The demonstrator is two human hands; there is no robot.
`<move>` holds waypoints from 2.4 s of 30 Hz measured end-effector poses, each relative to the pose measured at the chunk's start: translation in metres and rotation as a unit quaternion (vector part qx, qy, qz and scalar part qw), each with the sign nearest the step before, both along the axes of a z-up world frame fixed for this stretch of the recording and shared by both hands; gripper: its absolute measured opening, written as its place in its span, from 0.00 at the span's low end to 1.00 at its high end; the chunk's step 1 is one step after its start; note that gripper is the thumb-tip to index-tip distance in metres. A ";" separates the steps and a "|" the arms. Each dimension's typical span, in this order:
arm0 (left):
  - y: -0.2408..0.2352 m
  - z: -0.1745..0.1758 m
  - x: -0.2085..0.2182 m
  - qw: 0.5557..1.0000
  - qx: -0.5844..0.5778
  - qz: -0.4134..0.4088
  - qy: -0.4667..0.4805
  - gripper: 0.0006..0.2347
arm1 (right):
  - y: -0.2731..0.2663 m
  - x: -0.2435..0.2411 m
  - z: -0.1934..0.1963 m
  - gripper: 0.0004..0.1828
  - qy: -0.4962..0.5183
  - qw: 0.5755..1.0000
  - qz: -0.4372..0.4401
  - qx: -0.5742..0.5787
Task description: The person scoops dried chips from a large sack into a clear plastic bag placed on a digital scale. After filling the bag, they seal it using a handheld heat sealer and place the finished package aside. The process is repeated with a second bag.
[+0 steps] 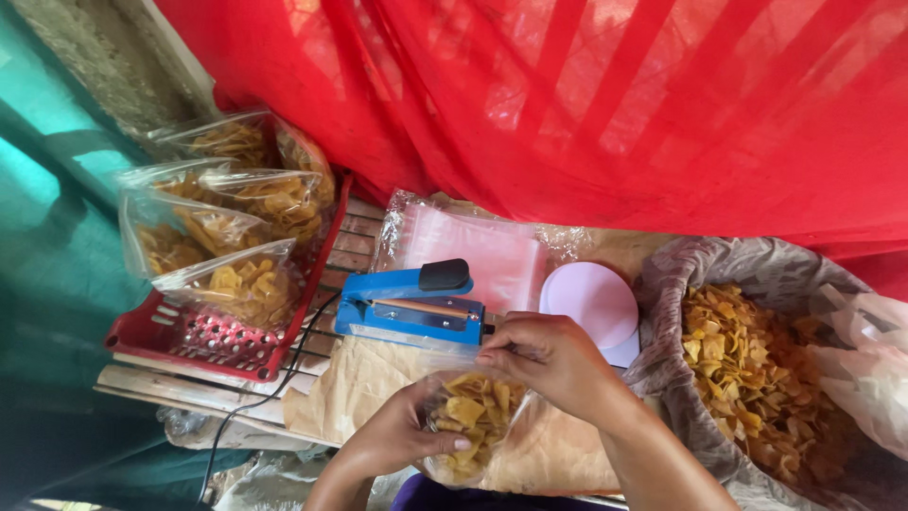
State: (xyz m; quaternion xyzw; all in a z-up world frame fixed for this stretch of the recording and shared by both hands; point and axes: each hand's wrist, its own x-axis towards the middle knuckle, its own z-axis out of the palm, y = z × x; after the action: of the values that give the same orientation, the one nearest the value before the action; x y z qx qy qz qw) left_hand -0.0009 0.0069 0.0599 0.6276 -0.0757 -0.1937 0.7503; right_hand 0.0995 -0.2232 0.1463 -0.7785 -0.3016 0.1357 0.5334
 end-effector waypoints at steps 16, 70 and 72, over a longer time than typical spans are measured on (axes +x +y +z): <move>0.190 0.026 -0.006 0.588 0.140 0.693 -0.393 0.25 | -0.026 0.030 -0.001 0.11 -0.097 0.975 -0.145 0.134; 0.244 -0.063 0.036 0.754 -0.061 0.602 -0.257 0.39 | -0.026 0.131 -0.115 0.28 -0.066 0.904 -0.270 -0.325; 0.229 -0.041 0.029 0.746 -0.059 0.624 -0.225 0.39 | -0.013 0.140 -0.112 0.41 -0.072 0.871 -0.282 -0.395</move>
State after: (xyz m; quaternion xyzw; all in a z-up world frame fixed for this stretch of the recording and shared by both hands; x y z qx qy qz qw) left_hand 0.0280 0.2360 0.0189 0.5145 0.1549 0.4693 0.7007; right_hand 0.2390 -0.2361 0.0345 -0.9839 -0.0281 0.0303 0.1740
